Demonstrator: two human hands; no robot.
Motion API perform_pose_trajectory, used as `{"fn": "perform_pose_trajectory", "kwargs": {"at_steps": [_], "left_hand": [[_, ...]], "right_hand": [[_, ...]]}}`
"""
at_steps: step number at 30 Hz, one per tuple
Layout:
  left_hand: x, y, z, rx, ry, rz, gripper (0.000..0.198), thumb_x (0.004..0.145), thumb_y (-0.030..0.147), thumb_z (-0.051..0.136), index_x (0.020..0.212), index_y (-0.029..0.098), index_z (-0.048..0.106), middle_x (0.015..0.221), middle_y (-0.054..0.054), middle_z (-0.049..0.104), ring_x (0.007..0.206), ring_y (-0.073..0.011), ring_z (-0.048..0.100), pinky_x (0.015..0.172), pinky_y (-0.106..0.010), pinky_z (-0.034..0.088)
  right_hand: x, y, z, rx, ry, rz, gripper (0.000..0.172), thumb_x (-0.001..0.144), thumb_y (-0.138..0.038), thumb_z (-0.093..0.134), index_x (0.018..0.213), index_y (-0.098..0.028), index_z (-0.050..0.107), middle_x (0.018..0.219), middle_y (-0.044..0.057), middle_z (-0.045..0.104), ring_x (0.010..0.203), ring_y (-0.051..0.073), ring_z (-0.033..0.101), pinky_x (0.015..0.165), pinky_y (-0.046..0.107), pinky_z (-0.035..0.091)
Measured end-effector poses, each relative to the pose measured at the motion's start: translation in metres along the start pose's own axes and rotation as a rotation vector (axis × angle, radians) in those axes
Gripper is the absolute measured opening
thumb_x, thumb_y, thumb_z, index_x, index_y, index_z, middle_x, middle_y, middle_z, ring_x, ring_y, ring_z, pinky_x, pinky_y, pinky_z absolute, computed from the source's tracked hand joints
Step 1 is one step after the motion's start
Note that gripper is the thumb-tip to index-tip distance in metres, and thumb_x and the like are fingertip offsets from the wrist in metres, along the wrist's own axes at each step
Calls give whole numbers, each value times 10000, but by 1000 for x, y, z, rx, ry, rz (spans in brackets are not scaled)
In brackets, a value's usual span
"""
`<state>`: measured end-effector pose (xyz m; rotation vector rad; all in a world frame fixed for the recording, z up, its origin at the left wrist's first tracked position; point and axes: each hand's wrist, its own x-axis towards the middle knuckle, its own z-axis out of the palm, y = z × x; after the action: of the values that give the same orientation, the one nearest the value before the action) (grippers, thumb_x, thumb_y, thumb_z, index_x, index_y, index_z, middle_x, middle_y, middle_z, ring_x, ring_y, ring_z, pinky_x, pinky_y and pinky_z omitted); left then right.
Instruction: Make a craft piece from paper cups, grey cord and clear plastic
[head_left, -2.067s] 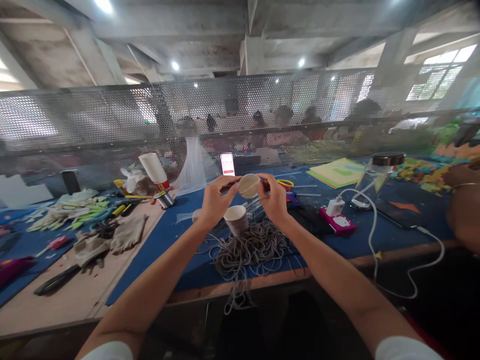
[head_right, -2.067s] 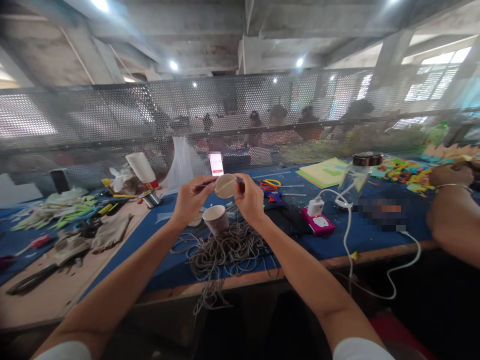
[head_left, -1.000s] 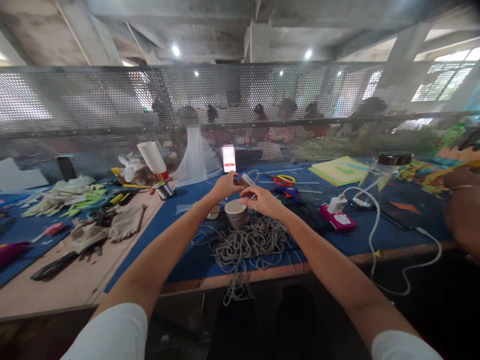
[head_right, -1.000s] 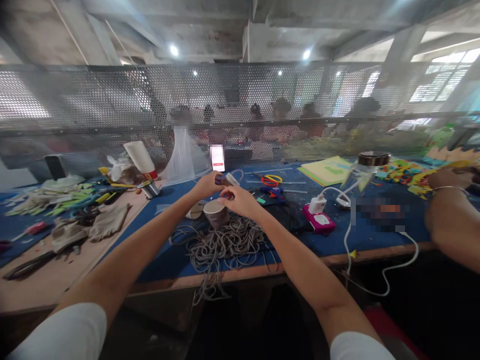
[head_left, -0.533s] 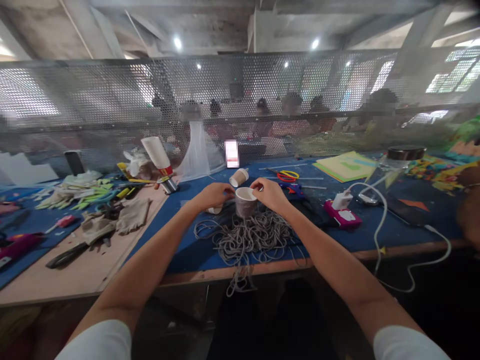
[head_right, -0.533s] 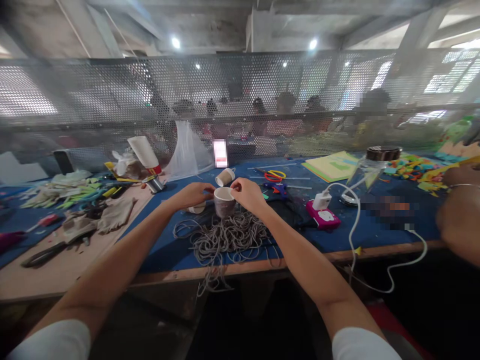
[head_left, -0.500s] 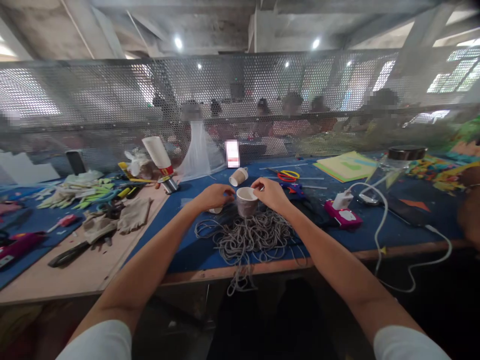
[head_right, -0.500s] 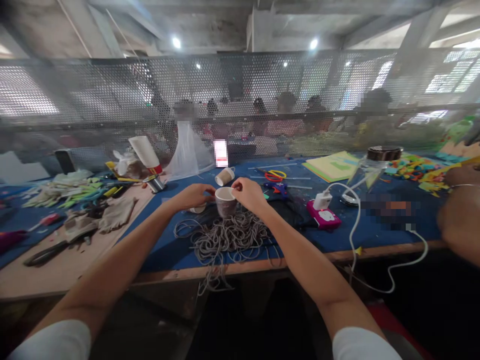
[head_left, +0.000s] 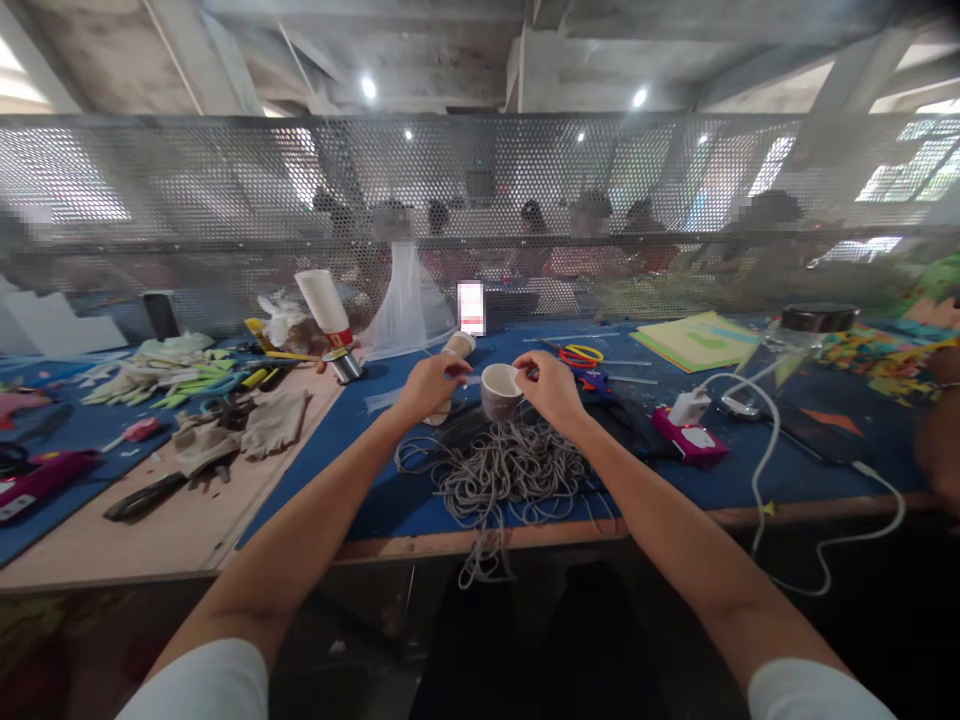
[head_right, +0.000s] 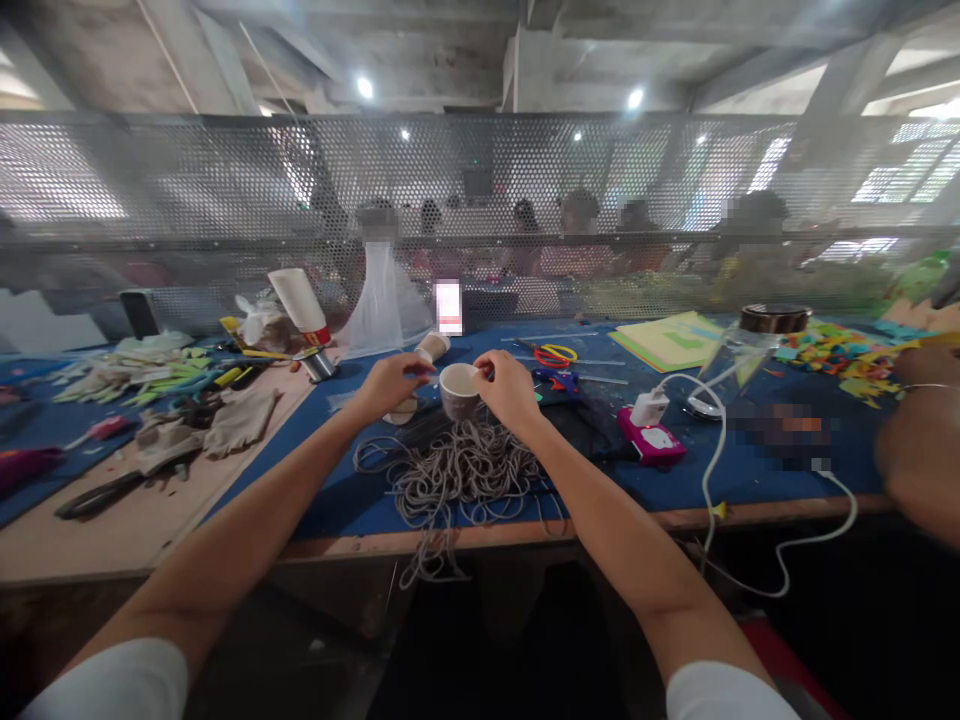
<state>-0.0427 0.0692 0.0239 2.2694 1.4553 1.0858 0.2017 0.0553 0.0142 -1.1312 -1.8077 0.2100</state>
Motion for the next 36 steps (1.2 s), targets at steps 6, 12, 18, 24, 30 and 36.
{"fn": "perform_pose_trajectory", "kwargs": {"at_steps": [6, 12, 18, 24, 30, 36], "left_hand": [[0, 12, -16, -408, 235, -93, 350, 761, 307, 701, 1059, 127, 736, 857, -63, 718, 758, -187, 693, 793, -344, 553], [-19, 46, -7, -713, 144, -194, 338, 756, 355, 771, 1019, 145, 733, 836, -54, 734, 751, -183, 704, 804, -365, 594], [-28, 67, 3, -678, 149, -166, 200, 778, 330, 765, 889, 168, 725, 816, -36, 713, 678, -157, 670, 714, -340, 611], [-32, 77, 8, -721, 104, -176, 196, 820, 347, 745, 843, 163, 682, 720, -14, 658, 621, -143, 643, 649, -320, 597], [-34, 74, 13, -862, 88, -164, 189, 833, 336, 747, 816, 174, 650, 677, -8, 648, 610, -140, 631, 642, -319, 574], [-34, 77, 14, -806, 67, -117, 184, 852, 333, 731, 833, 168, 654, 715, -40, 692, 646, -153, 644, 681, -330, 554]], "right_hand": [[1, -2, -4, 3, 104, -52, 161, 864, -164, 571, 967, -193, 692, 970, 64, 706, 782, 178, 657, 785, 318, 516], [-5, -1, 6, 6, -107, -5, 165, 862, -197, 606, 998, -205, 700, 989, 55, 716, 799, 179, 674, 795, 334, 529], [3, -16, -3, 554, -179, 29, 267, 876, -316, 653, 1124, -218, 666, 1146, 75, 729, 1047, 201, 687, 918, 357, 543], [2, -28, -11, 755, -65, 118, 267, 887, -465, 662, 906, -201, 695, 918, 53, 751, 766, 159, 674, 787, 331, 558], [0, -29, -12, 932, -126, 250, 258, 850, -460, 680, 913, -211, 654, 1009, 70, 763, 699, 142, 688, 702, 320, 580], [1, -31, -12, 1017, -108, 256, 286, 775, -459, 780, 849, -222, 637, 864, 31, 729, 765, 163, 692, 783, 353, 598]]}}
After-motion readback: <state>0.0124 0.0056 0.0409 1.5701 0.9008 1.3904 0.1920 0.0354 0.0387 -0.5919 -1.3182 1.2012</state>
